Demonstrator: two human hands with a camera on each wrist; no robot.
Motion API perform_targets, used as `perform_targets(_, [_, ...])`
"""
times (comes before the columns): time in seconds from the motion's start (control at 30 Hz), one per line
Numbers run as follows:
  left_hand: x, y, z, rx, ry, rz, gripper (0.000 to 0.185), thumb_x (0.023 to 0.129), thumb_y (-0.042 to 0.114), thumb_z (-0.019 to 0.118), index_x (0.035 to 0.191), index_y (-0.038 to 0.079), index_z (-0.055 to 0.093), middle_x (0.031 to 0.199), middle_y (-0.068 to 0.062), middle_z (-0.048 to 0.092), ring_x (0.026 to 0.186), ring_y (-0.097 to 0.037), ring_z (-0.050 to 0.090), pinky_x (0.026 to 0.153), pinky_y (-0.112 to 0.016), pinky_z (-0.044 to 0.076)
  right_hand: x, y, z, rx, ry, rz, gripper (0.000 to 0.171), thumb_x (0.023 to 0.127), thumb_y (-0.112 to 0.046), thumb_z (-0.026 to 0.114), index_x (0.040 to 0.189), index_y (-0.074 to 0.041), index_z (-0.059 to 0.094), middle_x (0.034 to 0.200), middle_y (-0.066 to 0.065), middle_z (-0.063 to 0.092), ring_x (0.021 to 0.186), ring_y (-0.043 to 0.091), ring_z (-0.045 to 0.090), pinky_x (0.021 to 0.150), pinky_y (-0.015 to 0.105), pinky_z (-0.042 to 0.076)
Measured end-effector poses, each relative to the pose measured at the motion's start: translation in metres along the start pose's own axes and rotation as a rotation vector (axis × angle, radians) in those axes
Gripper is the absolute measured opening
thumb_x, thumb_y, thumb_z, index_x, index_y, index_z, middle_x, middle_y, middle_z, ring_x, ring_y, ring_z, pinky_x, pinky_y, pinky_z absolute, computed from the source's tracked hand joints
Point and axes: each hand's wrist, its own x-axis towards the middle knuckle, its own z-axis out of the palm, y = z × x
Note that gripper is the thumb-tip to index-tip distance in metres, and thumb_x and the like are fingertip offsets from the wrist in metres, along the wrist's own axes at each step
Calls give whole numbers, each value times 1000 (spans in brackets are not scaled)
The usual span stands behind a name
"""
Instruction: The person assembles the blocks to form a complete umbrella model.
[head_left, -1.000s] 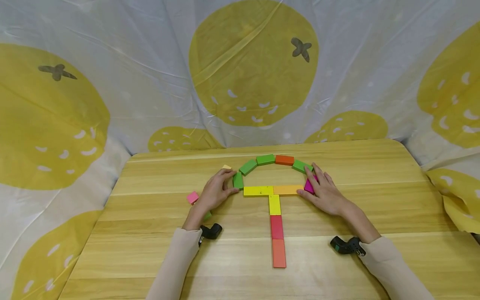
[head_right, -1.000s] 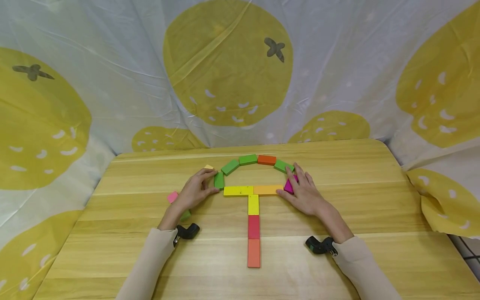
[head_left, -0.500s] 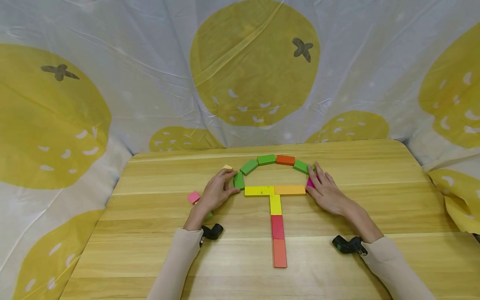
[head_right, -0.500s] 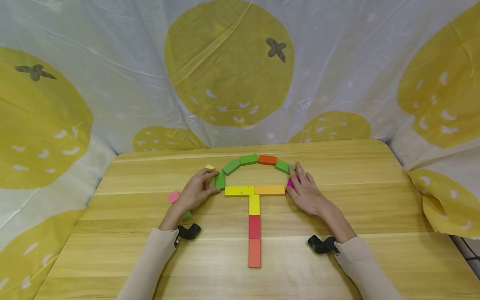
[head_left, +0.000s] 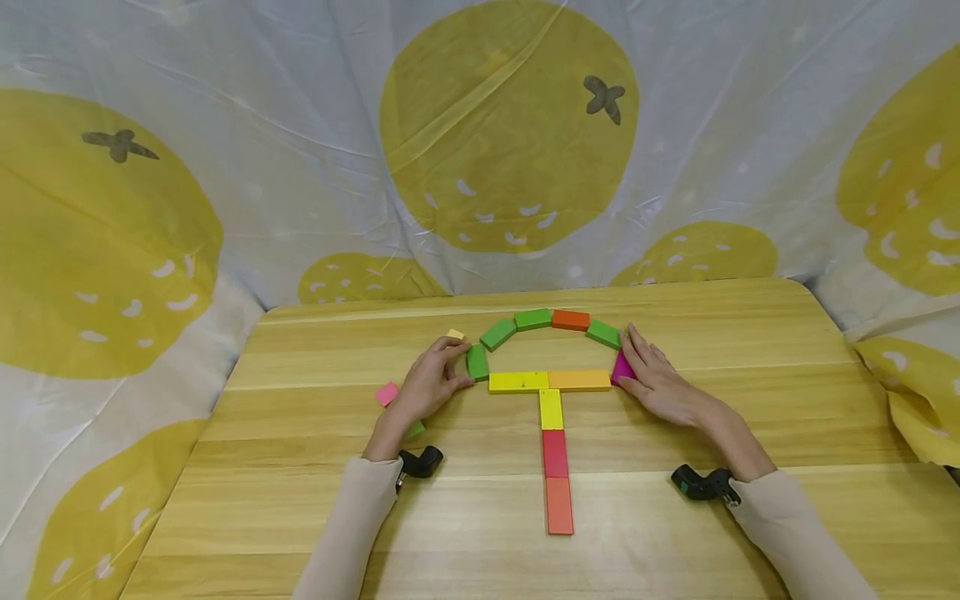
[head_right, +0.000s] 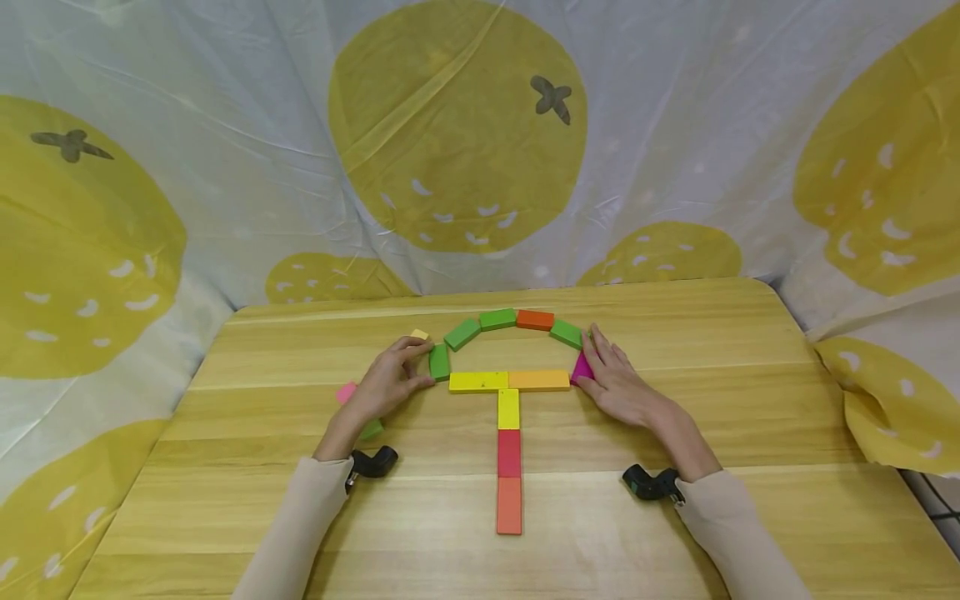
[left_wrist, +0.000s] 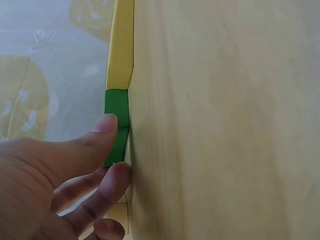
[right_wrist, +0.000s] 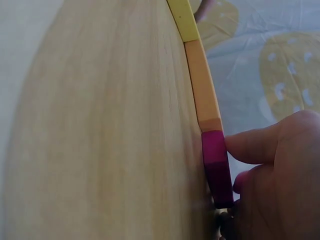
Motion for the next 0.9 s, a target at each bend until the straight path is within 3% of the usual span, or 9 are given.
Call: perform_targets(0.9, [-1,1,-1,-27,-18,27,54,83,14,76,132,3,58,138,-12,53,71,-11,53,66,-21,42,-3,-4,-3,-38,-20,42,77,104,-39,37,153,2,-6,161,19,-14,150,38,-7,120,58,1])
